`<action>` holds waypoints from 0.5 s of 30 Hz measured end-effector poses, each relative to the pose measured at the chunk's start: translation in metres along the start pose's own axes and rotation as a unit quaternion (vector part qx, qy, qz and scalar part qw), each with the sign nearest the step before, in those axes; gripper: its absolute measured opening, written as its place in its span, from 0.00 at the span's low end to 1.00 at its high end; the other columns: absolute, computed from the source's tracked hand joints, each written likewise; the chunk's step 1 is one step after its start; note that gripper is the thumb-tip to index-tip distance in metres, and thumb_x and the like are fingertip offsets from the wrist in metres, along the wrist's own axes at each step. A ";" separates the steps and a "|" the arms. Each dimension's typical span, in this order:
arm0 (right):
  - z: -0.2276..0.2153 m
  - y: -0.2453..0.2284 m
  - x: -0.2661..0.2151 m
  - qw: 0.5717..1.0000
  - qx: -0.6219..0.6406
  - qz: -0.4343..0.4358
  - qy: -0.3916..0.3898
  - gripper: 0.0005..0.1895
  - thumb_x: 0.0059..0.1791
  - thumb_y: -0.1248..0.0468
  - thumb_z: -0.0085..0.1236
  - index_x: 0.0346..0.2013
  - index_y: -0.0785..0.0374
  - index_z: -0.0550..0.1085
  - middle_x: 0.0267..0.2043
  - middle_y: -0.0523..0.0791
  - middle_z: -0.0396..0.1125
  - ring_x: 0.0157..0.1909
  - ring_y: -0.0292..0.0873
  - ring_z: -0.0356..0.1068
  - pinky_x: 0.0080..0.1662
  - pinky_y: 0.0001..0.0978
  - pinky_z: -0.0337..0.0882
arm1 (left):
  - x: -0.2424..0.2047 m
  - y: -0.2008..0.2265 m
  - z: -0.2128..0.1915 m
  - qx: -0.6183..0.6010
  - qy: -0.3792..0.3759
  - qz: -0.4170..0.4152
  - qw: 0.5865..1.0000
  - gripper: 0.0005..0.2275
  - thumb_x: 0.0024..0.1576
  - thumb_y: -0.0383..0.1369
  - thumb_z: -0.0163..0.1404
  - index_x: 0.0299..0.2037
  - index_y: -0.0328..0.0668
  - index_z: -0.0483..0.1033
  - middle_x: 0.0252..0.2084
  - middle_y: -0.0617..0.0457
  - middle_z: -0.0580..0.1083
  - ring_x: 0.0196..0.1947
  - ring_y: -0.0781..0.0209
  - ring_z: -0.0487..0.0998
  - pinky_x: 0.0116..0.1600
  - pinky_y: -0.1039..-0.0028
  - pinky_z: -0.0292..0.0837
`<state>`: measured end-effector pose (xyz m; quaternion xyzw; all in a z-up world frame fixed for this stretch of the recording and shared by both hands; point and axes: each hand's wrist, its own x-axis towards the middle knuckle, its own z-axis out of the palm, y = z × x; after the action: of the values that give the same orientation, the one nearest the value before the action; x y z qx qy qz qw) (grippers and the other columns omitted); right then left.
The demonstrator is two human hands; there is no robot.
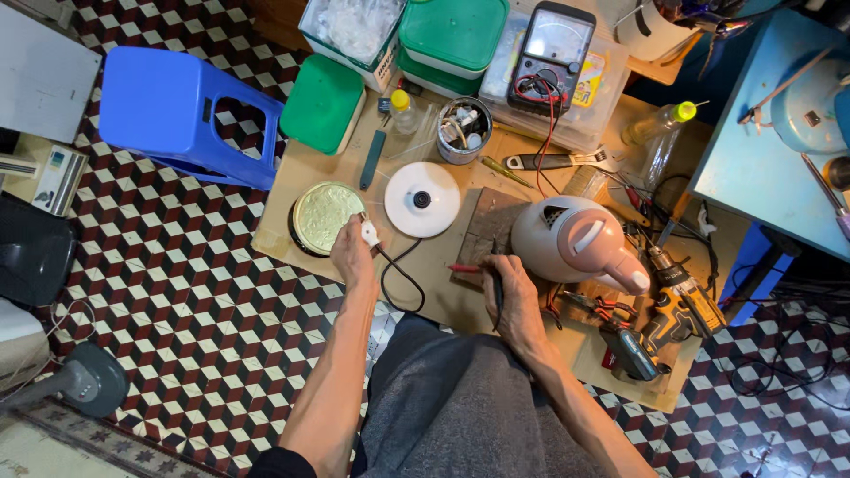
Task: The person tests an electric kettle by connecting multimeter probes to its base, plugging it into a power strip, and using a clamp meter to measure current draw. The kettle is handled and repositioned on the workbench during the process.
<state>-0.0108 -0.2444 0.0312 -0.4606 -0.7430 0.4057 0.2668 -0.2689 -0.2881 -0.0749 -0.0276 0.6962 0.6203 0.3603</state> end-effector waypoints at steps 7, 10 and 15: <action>0.032 0.022 0.051 0.985 -0.092 -0.017 0.147 0.16 0.51 0.75 0.53 0.54 0.64 0.71 0.47 0.56 0.66 0.49 0.59 0.70 0.49 0.47 0.71 | 0.000 -0.006 -0.028 -0.112 -0.023 -0.088 0.990 0.12 0.62 0.36 0.52 0.50 0.36 0.74 0.39 0.52 0.72 0.39 0.62 0.76 0.45 0.69 0.81; 0.038 0.036 0.051 0.988 -0.124 -0.001 0.088 0.34 0.44 0.77 0.52 0.66 0.66 0.63 0.61 0.68 0.60 0.54 0.69 0.65 0.50 0.51 0.70 | 0.007 -0.013 -0.029 -0.096 -0.068 -0.087 0.989 0.14 0.59 0.31 0.54 0.54 0.38 0.72 0.43 0.53 0.73 0.43 0.63 0.74 0.49 0.70 0.78; 0.040 0.050 0.013 0.972 -0.210 0.053 -0.091 0.43 0.41 0.74 0.51 0.72 0.57 0.57 0.63 0.64 0.60 0.58 0.66 0.65 0.56 0.48 0.69 | 0.019 -0.024 -0.007 -0.024 -0.106 -0.117 0.987 0.21 0.56 0.27 0.54 0.61 0.42 0.67 0.47 0.53 0.76 0.46 0.64 0.76 0.50 0.71 0.73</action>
<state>-0.0241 -0.2347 -0.0318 -0.5061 -0.8073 0.2945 0.0734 -0.2748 -0.2920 -0.1057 -0.0512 0.6308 0.5901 0.5013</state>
